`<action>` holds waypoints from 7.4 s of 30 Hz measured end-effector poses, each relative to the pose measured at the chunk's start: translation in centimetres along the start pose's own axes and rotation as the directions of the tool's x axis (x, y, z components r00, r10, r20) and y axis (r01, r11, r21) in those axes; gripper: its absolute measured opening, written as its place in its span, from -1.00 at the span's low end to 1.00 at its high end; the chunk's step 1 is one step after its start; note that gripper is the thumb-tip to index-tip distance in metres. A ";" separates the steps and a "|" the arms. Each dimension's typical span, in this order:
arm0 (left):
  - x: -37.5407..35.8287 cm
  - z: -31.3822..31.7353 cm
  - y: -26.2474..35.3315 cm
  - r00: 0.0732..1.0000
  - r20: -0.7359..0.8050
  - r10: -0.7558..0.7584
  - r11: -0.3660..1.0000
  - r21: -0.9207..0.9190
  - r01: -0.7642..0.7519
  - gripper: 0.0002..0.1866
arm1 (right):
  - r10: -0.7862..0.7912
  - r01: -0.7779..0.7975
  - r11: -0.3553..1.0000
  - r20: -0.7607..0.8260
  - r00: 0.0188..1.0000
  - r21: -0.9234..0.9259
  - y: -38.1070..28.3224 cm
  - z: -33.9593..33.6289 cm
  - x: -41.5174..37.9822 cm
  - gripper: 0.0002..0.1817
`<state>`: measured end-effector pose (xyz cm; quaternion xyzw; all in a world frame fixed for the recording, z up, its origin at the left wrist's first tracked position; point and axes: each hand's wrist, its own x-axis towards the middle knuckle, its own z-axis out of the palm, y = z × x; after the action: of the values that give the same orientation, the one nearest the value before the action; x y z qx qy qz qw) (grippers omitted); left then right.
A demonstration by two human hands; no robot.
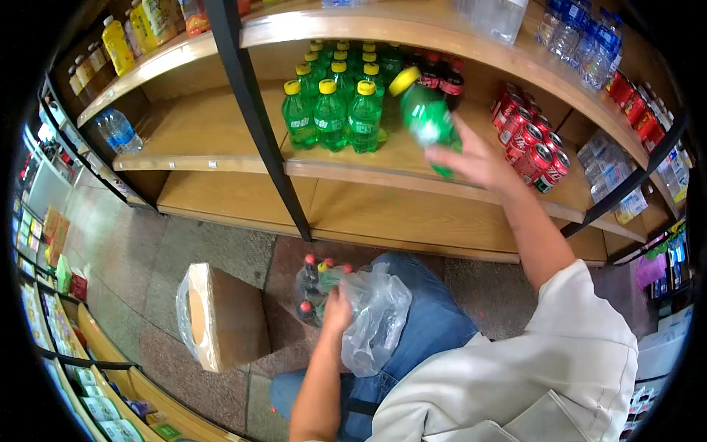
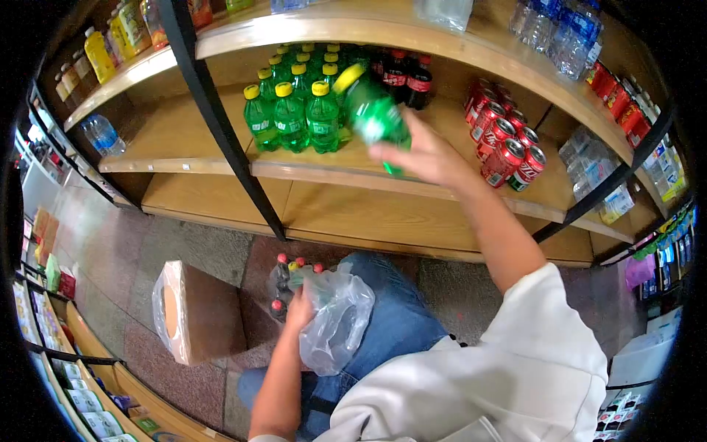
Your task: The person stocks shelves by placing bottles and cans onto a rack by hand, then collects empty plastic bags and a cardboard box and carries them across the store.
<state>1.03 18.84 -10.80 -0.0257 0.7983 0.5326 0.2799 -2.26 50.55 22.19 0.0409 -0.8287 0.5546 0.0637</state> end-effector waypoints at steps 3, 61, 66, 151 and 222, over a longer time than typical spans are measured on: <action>-5.2 0.6 7.1 0.993 -0.069 0.094 0.996 0.005 -0.094 0.07 | -0.068 0.065 0.998 -0.173 0.983 -0.025 6.0 -1.8 7.5 -0.11; -7.4 -7.4 8.1 0.855 -0.277 0.438 0.889 -0.003 -0.457 -0.81 | -0.018 0.537 0.799 0.882 0.471 -0.271 -2.6 13.1 -6.2 -0.44; -6.7 -5.5 8.9 0.797 -0.383 0.467 0.877 0.315 -0.363 -0.78 | 0.265 0.186 0.903 0.843 0.469 -0.387 3.7 11.7 -7.6 -0.25; -7.6 -3.5 8.6 0.452 0.848 0.275 0.862 -0.009 -0.508 -0.27 | 0.359 0.062 0.647 -0.375 0.854 0.760 9.3 9.6 18.4 -0.15; -16.6 3.6 12.5 0.230 0.082 0.970 0.241 -0.165 -0.956 -0.87 | 0.045 0.392 0.805 0.705 0.708 -0.445 18.0 28.4 -9.4 -0.59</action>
<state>12.25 23.10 6.51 0.5040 0.5964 0.6232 -0.0425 2.81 31.09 -6.39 0.3039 -0.9091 0.2185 -0.1828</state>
